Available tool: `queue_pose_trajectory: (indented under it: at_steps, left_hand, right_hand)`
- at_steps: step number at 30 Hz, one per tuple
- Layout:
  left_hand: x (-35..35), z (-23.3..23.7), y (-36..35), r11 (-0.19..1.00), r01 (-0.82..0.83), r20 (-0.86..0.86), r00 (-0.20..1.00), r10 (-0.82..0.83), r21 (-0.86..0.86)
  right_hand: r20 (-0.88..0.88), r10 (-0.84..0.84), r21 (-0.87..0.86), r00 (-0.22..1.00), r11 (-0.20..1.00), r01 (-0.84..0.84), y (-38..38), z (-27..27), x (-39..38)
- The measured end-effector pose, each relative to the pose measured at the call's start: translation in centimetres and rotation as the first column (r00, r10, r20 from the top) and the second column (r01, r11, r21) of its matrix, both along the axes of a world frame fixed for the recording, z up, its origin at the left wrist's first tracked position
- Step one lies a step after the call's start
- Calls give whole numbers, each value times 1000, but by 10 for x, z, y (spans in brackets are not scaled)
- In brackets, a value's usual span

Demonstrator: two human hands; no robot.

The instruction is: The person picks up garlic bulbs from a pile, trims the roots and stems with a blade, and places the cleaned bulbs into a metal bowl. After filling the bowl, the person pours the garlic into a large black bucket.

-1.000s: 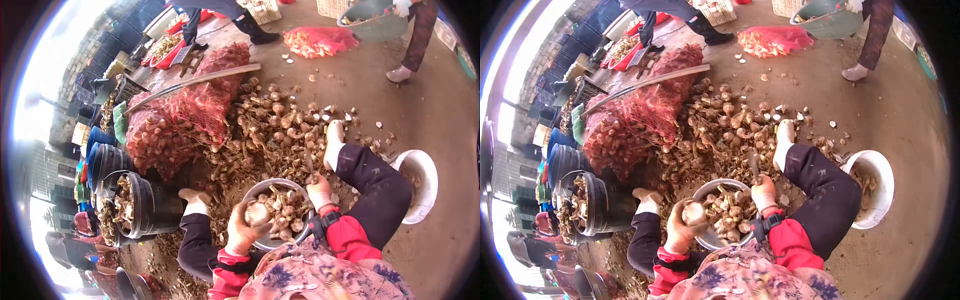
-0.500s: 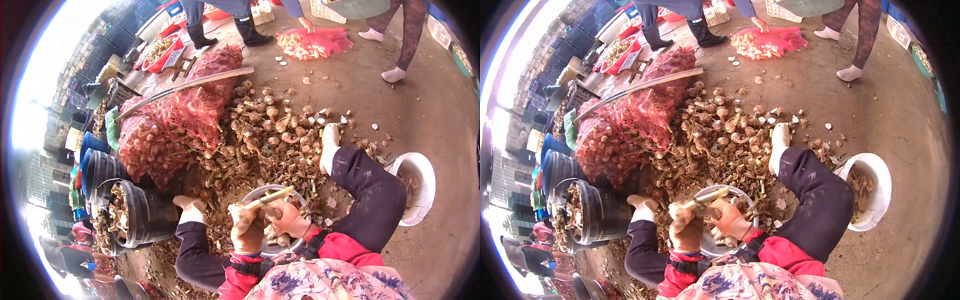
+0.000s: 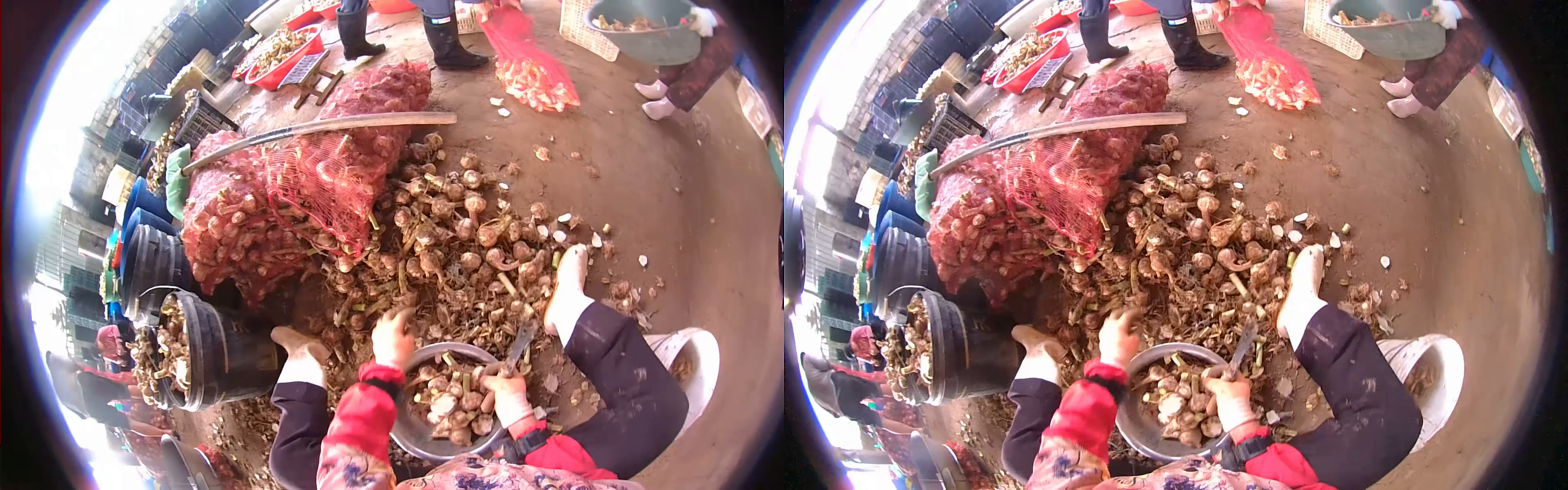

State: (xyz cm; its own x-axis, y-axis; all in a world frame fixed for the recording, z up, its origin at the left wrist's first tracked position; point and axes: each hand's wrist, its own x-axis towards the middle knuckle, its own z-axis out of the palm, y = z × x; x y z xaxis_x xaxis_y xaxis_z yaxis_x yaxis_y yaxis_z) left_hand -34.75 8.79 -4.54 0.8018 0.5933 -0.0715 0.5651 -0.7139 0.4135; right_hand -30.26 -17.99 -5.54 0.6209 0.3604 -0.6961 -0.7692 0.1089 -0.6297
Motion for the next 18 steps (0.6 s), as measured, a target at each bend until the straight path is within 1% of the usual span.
queue_pose_trajectory:
  at_steps: [1, 2, 3, 4, 6, 7, 8, 9, 10, 11, 12, 13, 14, 15, 16, 17, 18]
  left_hand:
    - [22, -8, 16, 988, 76, -177, 983, -51, 135]
    - [40, -19, 28, 952, 177, -350, 933, -82, 250]
    - [49, -58, 44, 925, 247, -469, 879, -88, 290]
    - [60, -66, 51, 918, 302, -587, 803, -101, 256]
    - [84, -69, 61, 970, 186, -649, 760, -42, 155]
    - [82, -80, 65, 937, 271, -611, 787, -83, 222]
    - [80, -88, 73, 948, 281, -612, 780, -132, 153]
    - [89, -54, 59, 970, 200, -532, 841, -98, 138]
    - [94, -9, 38, 986, 119, -455, 889, -54, 116]
    - [90, 5, 28, 998, 45, -242, 970, -31, 52]
    - [79, -1, 25, 995, 73, -23, 997, -72, 64]
    - [73, 7, 15, 920, -37, 132, 987, 96, -391]
    - [67, 15, 1, 635, -54, 192, 930, 312, -770]
    - [58, 34, -14, 406, 58, 237, 882, 407, -912]
    - [48, 58, -32, 156, 199, 252, 825, 506, -967]
    - [39, 74, -49, 111, 261, 279, 797, 535, -959]
    - [35, 74, -53, 84, 293, 300, 858, 417, -953]
  right_hand:
    - [-59, 11, 10, 998, 1000, -10, 3, 11, 6]
    - [-115, 16, 18, 993, 1000, -14, 5, 27, 10]
    - [-130, 7, 8, 992, 1000, -6, 7, 28, 11]
    - [-132, 6, -21, 991, 1000, -9, 8, 23, 10]
    - [-100, 21, -74, 995, 997, -28, 7, 8, 8]
    - [-133, 12, -47, 991, 999, -18, 7, 15, 11]
    - [-97, -8, -82, 995, 997, 0, 9, 12, 9]
    - [-50, -13, -97, 999, 995, 8, 11, 9, 9]
    - [-10, -16, -108, 1000, 994, 15, 12, 8, 7]
    - [-54, -34, -90, 998, 996, 30, 13, 12, 8]
    - [-100, -44, -70, 994, 997, 37, 12, 17, 8]
    - [-59, -68, -34, 996, 997, 66, 11, 4, 3]
    - [-33, -80, -17, 996, 997, 79, 9, -7, 0]
    - [-15, -97, 38, 995, 995, 97, 7, -7, -1]
    - [5, -116, 94, 993, 989, 115, 6, -3, 2]
    - [58, -125, 144, 990, 983, 116, 5, 2, 2]
    - [76, -129, 149, 989, 982, 116, 3, -9, 1]
